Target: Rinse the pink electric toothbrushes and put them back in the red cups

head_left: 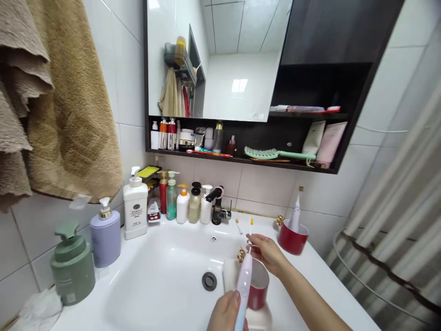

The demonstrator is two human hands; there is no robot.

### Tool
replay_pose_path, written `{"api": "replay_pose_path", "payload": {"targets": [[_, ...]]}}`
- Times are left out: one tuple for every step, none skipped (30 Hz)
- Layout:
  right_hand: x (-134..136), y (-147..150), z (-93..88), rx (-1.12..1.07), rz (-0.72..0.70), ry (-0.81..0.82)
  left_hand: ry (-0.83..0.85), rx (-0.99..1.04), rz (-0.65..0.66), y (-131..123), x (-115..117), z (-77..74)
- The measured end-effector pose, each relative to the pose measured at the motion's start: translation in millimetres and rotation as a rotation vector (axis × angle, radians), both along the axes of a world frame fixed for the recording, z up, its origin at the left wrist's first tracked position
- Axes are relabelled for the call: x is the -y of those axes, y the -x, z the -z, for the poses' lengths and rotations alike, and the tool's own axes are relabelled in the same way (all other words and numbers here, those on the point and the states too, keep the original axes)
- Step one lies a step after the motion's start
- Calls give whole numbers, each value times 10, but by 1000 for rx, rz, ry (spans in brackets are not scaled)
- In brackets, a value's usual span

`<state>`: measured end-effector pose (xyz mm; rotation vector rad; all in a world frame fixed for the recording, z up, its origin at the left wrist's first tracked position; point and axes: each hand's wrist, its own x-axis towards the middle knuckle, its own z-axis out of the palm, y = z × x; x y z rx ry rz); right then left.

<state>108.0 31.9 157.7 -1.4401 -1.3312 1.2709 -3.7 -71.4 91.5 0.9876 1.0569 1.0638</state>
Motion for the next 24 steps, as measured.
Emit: {"api": "replay_pose_path", "payload": {"targets": [[147, -45, -47, -85, -4, -7, -21, 5, 20, -8, 74, -8], [280, -78, -86, -161, -10, -10, -39, 14, 43, -19, 145, -18], [396, -100, -118, -229, -19, -10, -52, 23, 66, -32, 211, -32], [493, -111, -142, -287, -27, -7, -60, 30, 87, -47, 272, -48], [572, -115, -160, -339, -32, -6, -63, 34, 101, -63, 326, -68], [635, -114, -173, -384, -32, -6, -63, 35, 107, -79, 373, -89], [684, -110, -183, -422, -30, -8, -62, 34, 109, -95, 413, -110], [722, -106, -192, -452, -29, -12, -61, 33, 104, -109, 446, -130], [751, -102, -200, -475, -29, -14, -60, 31, 97, -121, 473, -146], [774, -99, -207, -495, -30, -16, -60, 29, 88, -131, 495, -158], [794, -99, -215, -515, -33, -18, -58, 26, 83, -137, 513, -166], [810, -100, -222, -536, -38, -20, -55, 23, 78, -141, 527, -170], [826, -103, -229, -555, -43, -24, -51, 19, 71, -142, 538, -169], [840, -105, -235, -570, -49, -27, -48, 15, 67, -143, 548, -166], [854, -107, -241, -579, -55, -32, -47, 11, 62, -143, 558, -161], [867, -108, -247, -581, -60, -37, -47, 8, 56, -144, 566, -155], [880, -107, -252, -576, -61, -41, -46, 8, 48, -147, 574, -150], [893, -105, -258, -566, -61, -45, -46, 10, 40, -152, 580, -145], [907, -102, -263, -553, -60, -52, -44, 12, 36, -160, 586, -141], [919, -99, -267, -537, -59, -62, -40, 15, 34, -169, 589, -139], [932, -96, -271, -518, -59, -74, -34, 20, 35, -179, 591, -138], [943, -94, -274, -499, -60, -85, -30, 27, 39, -191, 592, -138], [952, -94, -276, -482, -62, -95, -26, 36, 45, -202, 591, -139], [958, -95, -276, -468, -65, -101, -22, 47, 51, -212, 589, -140]]}}
